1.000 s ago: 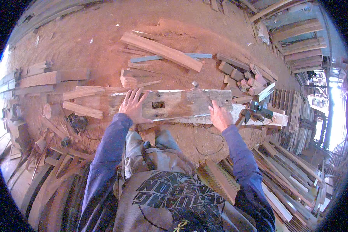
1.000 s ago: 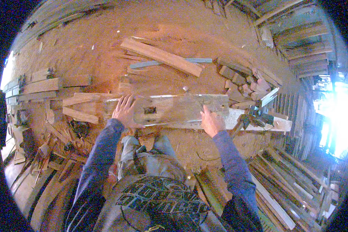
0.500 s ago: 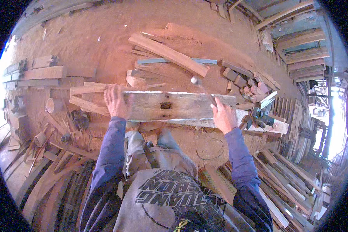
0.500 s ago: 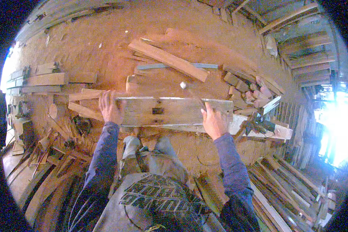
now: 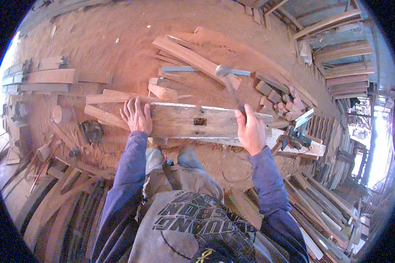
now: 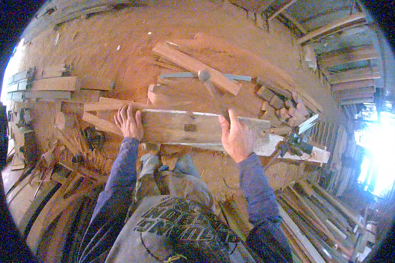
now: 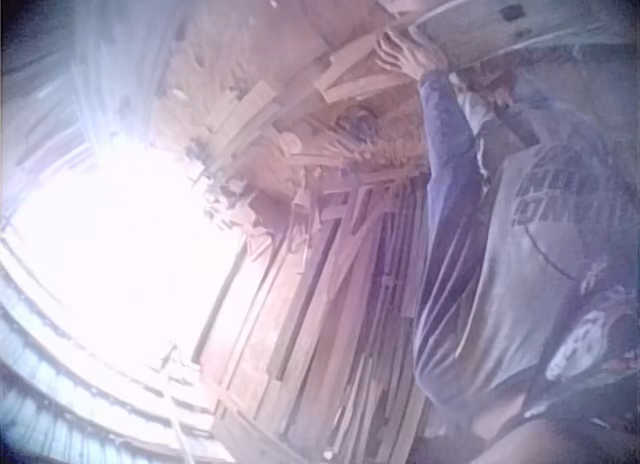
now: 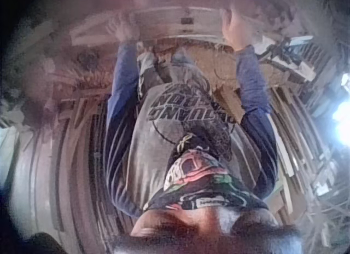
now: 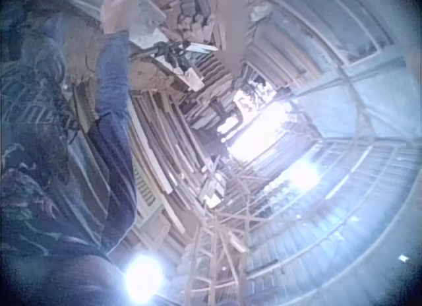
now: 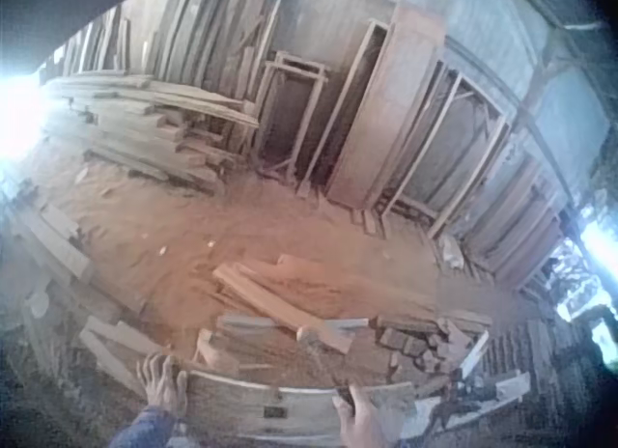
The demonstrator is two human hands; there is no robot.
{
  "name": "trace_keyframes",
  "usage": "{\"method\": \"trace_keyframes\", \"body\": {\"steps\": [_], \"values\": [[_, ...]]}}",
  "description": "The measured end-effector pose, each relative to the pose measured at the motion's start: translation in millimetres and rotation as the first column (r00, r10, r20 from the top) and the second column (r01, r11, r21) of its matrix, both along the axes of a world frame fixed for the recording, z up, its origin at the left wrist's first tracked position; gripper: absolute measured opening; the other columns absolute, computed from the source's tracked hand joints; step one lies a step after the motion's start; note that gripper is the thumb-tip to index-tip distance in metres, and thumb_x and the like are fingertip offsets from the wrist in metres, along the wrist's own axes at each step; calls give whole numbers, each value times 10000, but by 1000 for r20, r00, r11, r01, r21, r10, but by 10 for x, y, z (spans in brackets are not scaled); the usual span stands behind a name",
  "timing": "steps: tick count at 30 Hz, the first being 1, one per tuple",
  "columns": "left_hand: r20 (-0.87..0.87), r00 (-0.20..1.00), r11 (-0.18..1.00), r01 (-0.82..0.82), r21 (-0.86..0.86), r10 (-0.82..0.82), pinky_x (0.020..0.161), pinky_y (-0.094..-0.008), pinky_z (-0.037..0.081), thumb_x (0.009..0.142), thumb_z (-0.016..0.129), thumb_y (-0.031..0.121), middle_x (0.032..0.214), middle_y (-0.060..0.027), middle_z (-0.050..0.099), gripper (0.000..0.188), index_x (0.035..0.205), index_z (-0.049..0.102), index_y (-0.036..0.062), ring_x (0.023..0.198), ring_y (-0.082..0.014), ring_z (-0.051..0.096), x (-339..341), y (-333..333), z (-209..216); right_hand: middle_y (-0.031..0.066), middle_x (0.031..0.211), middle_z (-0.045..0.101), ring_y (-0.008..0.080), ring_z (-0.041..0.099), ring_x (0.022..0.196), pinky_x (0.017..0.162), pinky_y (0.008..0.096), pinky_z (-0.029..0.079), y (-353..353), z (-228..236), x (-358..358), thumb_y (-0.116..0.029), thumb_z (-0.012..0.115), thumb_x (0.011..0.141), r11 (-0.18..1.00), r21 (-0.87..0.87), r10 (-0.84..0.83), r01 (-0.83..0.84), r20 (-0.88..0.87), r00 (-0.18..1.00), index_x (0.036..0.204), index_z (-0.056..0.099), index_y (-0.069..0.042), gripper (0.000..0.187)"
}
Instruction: The person uses a sledgehammer and a crowbar to break apart a wooden frame. They repeatedly strike the frame to separate its components and pry sections apart, then set the tools down and inspect the separated pieces.
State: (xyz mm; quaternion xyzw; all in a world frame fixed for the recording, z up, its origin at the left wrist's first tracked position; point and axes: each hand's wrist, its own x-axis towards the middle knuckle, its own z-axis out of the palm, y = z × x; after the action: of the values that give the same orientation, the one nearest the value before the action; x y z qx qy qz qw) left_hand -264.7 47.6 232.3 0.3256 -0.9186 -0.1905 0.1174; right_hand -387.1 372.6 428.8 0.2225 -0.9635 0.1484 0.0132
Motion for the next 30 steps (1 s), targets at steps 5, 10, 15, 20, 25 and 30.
{"method": "trace_keyframes", "body": {"steps": [5, 10, 15, 20, 25, 30], "values": [[-43, 999, 1000, 9, 8, -9, 1180, -591, 102, 973, 496, 420, 1442, -140, 433, 464, 1325, 560, 124, 1426, -357, 280, 32, -15, -15, 285, 883, 676, 481, 653, 766, 656, 569, 515, 67, -171, 196, -381, 539, 990, 968, 233, -152, 97, 231, 961, 1275, 564, -51, 436], [-52, 999, 1000, 4, 0, -4, 1175, -591, 117, 970, 501, 421, 1440, -140, 433, 461, 1320, 568, 130, 1417, -363, 286, 29, -14, -15, 269, 919, 686, 500, 650, 849, 722, 560, 519, 339, 59, -17, -407, 496, 1006, 876, 468, -282, 118, 297, 912, 1305, 547, -41, 475], [-56, 998, 999, 38, 6, -38, 1173, -585, 122, 972, 498, 414, 1438, -151, 425, 450, 1315, 572, 133, 1414, -379, 279, 19, -29, -26, 270, 929, 687, 516, 641, 876, 755, 561, 518, -243, 145, 203, -395, 477, 1016, 947, -225, -212, 229, 98, 972, 1296, 542, -15, 477], [-38, 998, 999, 41, 33, -39, 1175, -581, 121, 974, 496, 403, 1433, -156, 420, 445, 1314, 571, 126, 1414, -381, 270, 36, -41, -8, 326, 970, 660, 512, 637, 921, 784, 582, 503, -276, -129, 366, -368, 481, 1016, 934, 340, -240, 115, 355, 903, 1279, 525, 7, 460], [-69, 997, 998, 34, 46, -31, 1176, -577, 121, 974, 493, 401, 1434, -160, 417, 450, 1308, 574, 111, 1407, -392, 273, 53, -40, 16, 319, 993, 665, 498, 644, 923, 801, 575, 496, -96, 84, 97, -390, 469, 1018, 940, 298, -246, 168, 248, 937, 1317, 515, -5, 489], [-98, 994, 997, 58, 43, -53, 1170, -588, 123, 973, 490, 410, 1433, -159, 415, 450, 1302, 581, 117, 1406, -397, 271, 60, -57, -11, 312, 1076, 652, 477, 630, 999, 816, 517, 494, -572, 82, 416, -373, 478, 1021, 948, -297, -92, 117, 95, 991, 1298, 525, 11, 477]]}}
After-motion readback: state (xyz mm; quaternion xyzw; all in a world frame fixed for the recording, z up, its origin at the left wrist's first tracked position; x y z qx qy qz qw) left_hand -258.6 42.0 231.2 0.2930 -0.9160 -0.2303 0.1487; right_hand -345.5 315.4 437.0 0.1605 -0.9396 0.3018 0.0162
